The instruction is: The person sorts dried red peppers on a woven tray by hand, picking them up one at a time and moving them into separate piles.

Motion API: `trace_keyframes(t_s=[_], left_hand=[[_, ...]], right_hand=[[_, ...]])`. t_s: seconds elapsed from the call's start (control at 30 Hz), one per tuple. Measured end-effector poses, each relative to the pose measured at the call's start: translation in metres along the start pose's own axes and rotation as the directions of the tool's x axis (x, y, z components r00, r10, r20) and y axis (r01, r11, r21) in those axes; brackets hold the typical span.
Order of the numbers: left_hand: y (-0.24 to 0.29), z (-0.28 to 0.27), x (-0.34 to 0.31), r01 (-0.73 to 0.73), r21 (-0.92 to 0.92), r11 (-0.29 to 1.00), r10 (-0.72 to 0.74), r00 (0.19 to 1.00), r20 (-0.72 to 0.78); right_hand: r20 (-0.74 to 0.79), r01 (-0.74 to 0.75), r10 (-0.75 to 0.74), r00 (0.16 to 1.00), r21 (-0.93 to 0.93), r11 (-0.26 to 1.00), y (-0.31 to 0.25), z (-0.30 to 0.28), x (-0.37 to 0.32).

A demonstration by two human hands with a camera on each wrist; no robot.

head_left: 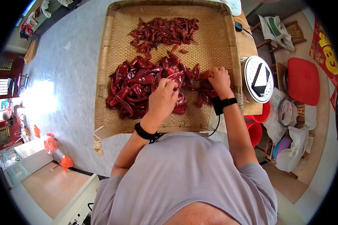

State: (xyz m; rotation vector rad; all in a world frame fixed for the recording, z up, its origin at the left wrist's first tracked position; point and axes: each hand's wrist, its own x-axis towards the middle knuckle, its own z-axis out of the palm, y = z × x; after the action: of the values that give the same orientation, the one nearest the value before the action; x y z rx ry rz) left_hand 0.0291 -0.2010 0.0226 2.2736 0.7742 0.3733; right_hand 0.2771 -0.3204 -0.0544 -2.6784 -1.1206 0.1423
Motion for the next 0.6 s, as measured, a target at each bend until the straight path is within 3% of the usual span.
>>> trace_keyframes(t_s=[0.17, 0.3, 0.5, 0.53, 0.6], left_hand=[[-0.004, 0.003, -0.004, -0.009, -0.012, 1.000, 0.009, 1.000, 0.005], [-0.008, 0.004, -0.009, -0.019, -0.021, 1.000, 0.020, 0.999, 0.047], [-0.004, 0.019, -0.019, -0.085, -0.017, 0.996, 0.086, 0.964, 0.251], [-0.004, 0.021, -0.022, -0.115, -0.011, 0.993, 0.113, 0.956, 0.270], [-0.005, 0.027, -0.025, -0.131, -0.004, 0.991, 0.126, 0.945, 0.302]], right_hand=[[0.074, -0.031, 0.021, 0.997, 0.139, 0.990, 0.004, -0.015, 0.001], [-0.013, -0.044, 0.045, 0.999, 0.085, 0.995, -0.004, -0.047, -0.010], [-0.088, 0.047, -0.020, 0.996, 0.317, 0.947, -0.027, -0.058, -0.007], [-0.055, 0.039, -0.011, 0.998, 0.530, 0.847, -0.029, -0.050, -0.004], [0.008, 0.002, -0.017, 1.000, 0.857, 0.516, -0.035, -0.034, 0.001]])
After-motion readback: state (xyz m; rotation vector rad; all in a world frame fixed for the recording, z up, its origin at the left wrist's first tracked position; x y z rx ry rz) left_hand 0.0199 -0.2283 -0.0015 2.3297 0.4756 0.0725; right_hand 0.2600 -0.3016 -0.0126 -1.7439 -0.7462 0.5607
